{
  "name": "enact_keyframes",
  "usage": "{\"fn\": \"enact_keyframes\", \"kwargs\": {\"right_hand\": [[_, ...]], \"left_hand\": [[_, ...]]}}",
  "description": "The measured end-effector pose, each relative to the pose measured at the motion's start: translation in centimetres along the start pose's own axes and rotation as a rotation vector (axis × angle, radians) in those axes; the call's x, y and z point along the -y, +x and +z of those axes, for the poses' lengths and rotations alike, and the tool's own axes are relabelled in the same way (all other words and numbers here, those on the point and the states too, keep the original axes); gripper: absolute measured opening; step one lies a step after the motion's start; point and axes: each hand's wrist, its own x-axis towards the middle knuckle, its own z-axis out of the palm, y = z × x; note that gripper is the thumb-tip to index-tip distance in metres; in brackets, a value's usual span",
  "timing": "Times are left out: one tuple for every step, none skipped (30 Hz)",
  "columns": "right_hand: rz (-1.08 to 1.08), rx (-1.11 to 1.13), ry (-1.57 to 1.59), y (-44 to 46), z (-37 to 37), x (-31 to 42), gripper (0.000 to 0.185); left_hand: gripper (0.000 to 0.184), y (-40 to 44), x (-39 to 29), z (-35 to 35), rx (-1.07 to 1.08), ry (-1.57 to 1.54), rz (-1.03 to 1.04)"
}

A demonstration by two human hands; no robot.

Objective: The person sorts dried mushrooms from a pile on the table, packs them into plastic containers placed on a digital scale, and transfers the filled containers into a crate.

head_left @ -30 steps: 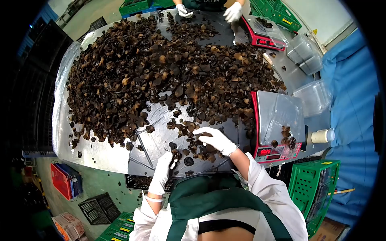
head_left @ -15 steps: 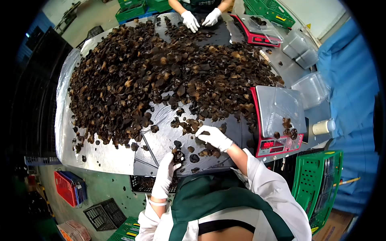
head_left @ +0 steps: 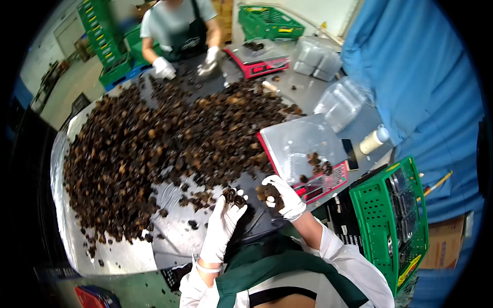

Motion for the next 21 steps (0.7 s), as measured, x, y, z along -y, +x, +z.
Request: {"fn": "enact_keyframes", "kwargs": {"right_hand": [[-0.107,-0.033,-0.064,-0.9,-0.6,1.8,0.012],[-0.136,-0.065,-0.046,-1.4,-2.4,3.4,0.012],[-0.269,-0.091,-0.165,-2.0,-3.1,5.3,0.012],[-0.398,-0.117,-0.285,-2.5,-3.9,7.2,0.012],[-0.481,-0.089,-0.471,-2.9,-5.2,8.9,0.010],[-0.388,-0.117,-0.373,-3.3,-6.1,10.3,0.015],[-0.394,-0.081,-0.563,-3.0,-7.3,11.5,0.019],[-0.386,-0.045,-0.753,-2.8,-8.8,12.3,0.023],[-0.505,-0.018,-0.935,-2.4,-9.7,12.6,0.028],[-0.429,-0.036,-0.831,-2.4,-10.6,12.9,0.027],[-0.582,-0.054,-0.967,-2.5,-11.3,13.2,0.027],[-0.739,-0.070,-1.099,-2.4,-12.0,13.6,0.026],[-0.735,-0.064,-1.090,-2.9,-12.4,14.1,0.026],[-0.784,-0.092,-1.161,-4.0,-12.6,14.7,0.026],[-0.836,-0.117,-1.232,-4.7,-12.7,15.2,0.027],[-0.828,-0.104,-1.226,-5.2,-12.7,15.1,0.027],[-0.778,-0.107,-1.247,-5.9,-12.8,14.8,0.028],[-0.729,-0.106,-1.267,-6.2,-13.0,14.4,0.030],[-0.792,-0.057,-1.394,-6.1,-13.6,14.0,0.035],[-0.872,-0.008,-1.595,-6.2,-13.6,13.6,0.037],[-0.880,0.058,-1.720,-6.1,-13.6,13.3,0.037]], "left_hand": [[0.037,1.2,0.8,1.2,0.020,0.006,-0.031],[0.037,2.2,1.7,2.4,0.033,0.014,-0.062],[0.036,3.4,2.5,3.9,0.093,0.030,-0.064],[0.036,4.4,3.4,5.6,0.075,0.018,-0.067],[0.035,5.3,4.7,6.9,0.078,-0.015,-0.058],[0.034,6.4,5.9,8.1,0.085,-0.046,-0.046],[0.034,7.6,6.8,9.2,0.073,0.028,-0.047],[0.036,8.5,8.0,10.0,0.069,0.103,-0.009],[0.037,9.1,8.7,10.4,0.048,0.124,-0.001],[0.038,9.7,9.2,10.8,0.029,0.147,0.011],[0.039,9.8,9.4,10.7,0.058,0.159,0.020],[0.040,9.8,9.1,10.4,0.087,0.174,0.033],[0.041,9.7,8.8,10.4,-0.007,0.190,0.076],[0.042,9.5,8.8,9.6,-0.052,0.173,0.126],[0.041,9.0,8.4,9.4,-0.075,0.178,0.163],[0.041,8.4,7.9,9.1,-0.098,0.183,0.202],[0.039,8.0,7.5,7.6,-0.117,0.155,0.232],[0.037,7.1,6.9,6.5,-0.126,0.179,0.271],[0.037,6.2,6.3,5.0,-0.184,0.196,0.328],[0.037,5.0,5.8,3.2,-0.248,0.213,0.388],[0.042,3.6,5.3,1.7,-0.316,0.236,0.455]]}}
